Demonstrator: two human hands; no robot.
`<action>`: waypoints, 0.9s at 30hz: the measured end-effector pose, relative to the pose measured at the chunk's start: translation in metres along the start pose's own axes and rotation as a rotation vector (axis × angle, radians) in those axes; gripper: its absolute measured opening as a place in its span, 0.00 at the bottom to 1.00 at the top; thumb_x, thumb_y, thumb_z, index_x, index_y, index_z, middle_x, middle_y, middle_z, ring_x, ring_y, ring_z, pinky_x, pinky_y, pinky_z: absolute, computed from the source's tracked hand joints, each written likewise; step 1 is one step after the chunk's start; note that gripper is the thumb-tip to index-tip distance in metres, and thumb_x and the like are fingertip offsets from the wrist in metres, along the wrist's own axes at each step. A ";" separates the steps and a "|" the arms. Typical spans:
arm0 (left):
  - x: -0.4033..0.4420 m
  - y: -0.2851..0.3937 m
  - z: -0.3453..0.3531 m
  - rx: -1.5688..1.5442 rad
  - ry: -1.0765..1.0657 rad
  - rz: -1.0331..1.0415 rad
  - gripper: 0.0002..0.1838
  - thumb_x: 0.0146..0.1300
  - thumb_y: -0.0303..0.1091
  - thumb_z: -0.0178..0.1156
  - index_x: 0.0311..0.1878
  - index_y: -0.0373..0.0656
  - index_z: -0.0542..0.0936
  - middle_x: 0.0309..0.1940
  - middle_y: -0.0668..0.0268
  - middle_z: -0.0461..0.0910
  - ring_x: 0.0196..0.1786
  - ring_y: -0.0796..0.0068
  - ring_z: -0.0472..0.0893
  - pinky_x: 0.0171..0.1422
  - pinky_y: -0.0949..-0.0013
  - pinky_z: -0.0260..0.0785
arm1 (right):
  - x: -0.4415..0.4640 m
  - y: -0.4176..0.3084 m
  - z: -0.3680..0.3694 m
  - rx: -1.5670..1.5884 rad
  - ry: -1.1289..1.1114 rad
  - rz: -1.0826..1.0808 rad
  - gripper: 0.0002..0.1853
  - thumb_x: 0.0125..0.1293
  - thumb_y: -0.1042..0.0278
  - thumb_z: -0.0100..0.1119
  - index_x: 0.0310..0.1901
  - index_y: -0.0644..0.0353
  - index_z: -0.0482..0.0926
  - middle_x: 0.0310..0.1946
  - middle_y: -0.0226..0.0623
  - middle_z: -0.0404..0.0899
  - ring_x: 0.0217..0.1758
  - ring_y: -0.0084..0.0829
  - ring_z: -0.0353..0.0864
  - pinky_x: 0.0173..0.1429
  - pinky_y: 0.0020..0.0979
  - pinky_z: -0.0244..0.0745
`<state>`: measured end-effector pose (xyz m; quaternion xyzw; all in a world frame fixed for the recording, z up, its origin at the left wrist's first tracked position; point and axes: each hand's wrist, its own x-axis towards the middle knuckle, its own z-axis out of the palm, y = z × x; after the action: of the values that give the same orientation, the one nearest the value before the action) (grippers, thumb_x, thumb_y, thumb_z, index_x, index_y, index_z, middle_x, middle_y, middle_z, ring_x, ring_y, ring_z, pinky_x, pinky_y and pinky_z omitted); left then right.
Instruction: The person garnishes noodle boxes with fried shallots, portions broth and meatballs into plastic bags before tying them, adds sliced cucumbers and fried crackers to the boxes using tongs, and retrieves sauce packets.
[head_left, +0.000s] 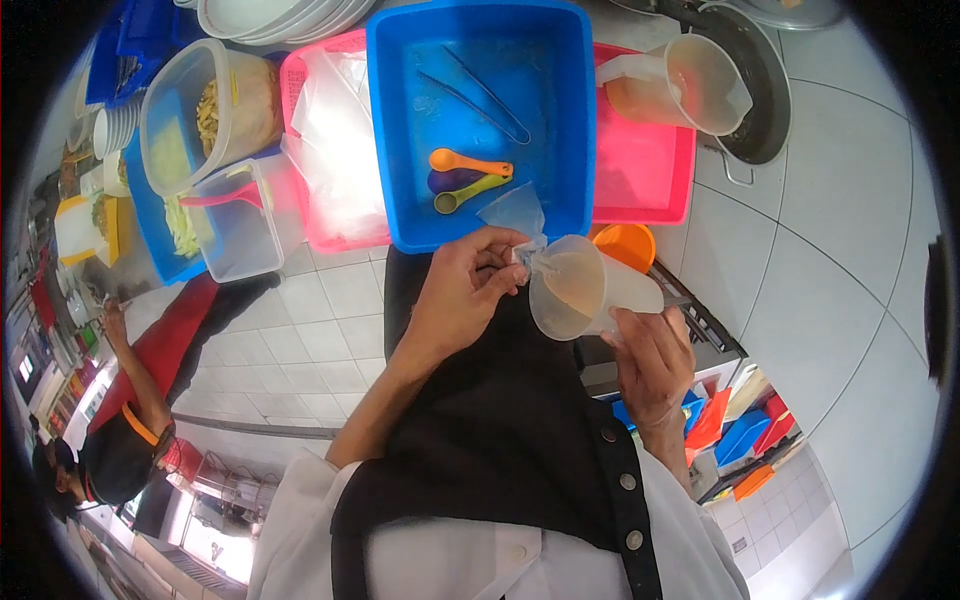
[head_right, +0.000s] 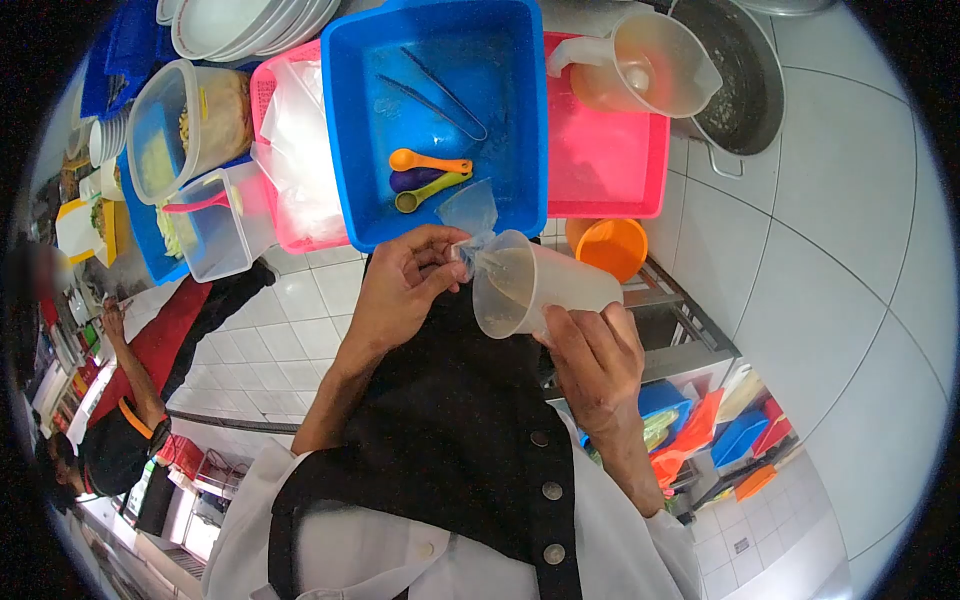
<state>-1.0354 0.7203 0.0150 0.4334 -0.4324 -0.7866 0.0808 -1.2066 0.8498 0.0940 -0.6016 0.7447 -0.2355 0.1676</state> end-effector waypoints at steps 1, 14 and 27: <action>0.000 0.000 0.000 0.004 -0.006 -0.009 0.15 0.63 0.20 0.60 0.54 0.31 0.76 0.34 0.65 0.77 0.38 0.78 0.78 0.43 0.74 0.73 | 0.000 0.000 0.000 -0.006 0.007 -0.005 0.13 0.50 0.79 0.69 0.40 0.67 0.82 0.33 0.42 0.81 0.32 0.39 0.75 0.34 0.34 0.70; 0.003 -0.011 0.002 0.268 0.027 0.192 0.15 0.60 0.19 0.61 0.51 0.35 0.77 0.32 0.63 0.79 0.36 0.75 0.80 0.41 0.71 0.75 | -0.007 0.026 0.013 -0.024 0.038 0.004 0.13 0.51 0.80 0.65 0.41 0.65 0.82 0.34 0.43 0.79 0.39 0.44 0.77 0.44 0.38 0.73; 0.029 -0.003 -0.006 0.288 0.044 0.351 0.09 0.59 0.23 0.59 0.43 0.32 0.79 0.27 0.62 0.77 0.32 0.73 0.77 0.38 0.68 0.70 | 0.005 0.124 0.028 0.222 0.387 0.318 0.11 0.75 0.69 0.46 0.49 0.68 0.74 0.38 0.40 0.76 0.41 0.29 0.76 0.47 0.28 0.72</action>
<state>-1.0476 0.7040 -0.0060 0.3756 -0.6071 -0.6810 0.1630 -1.2942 0.8610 0.0023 -0.3987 0.8176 -0.3971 0.1222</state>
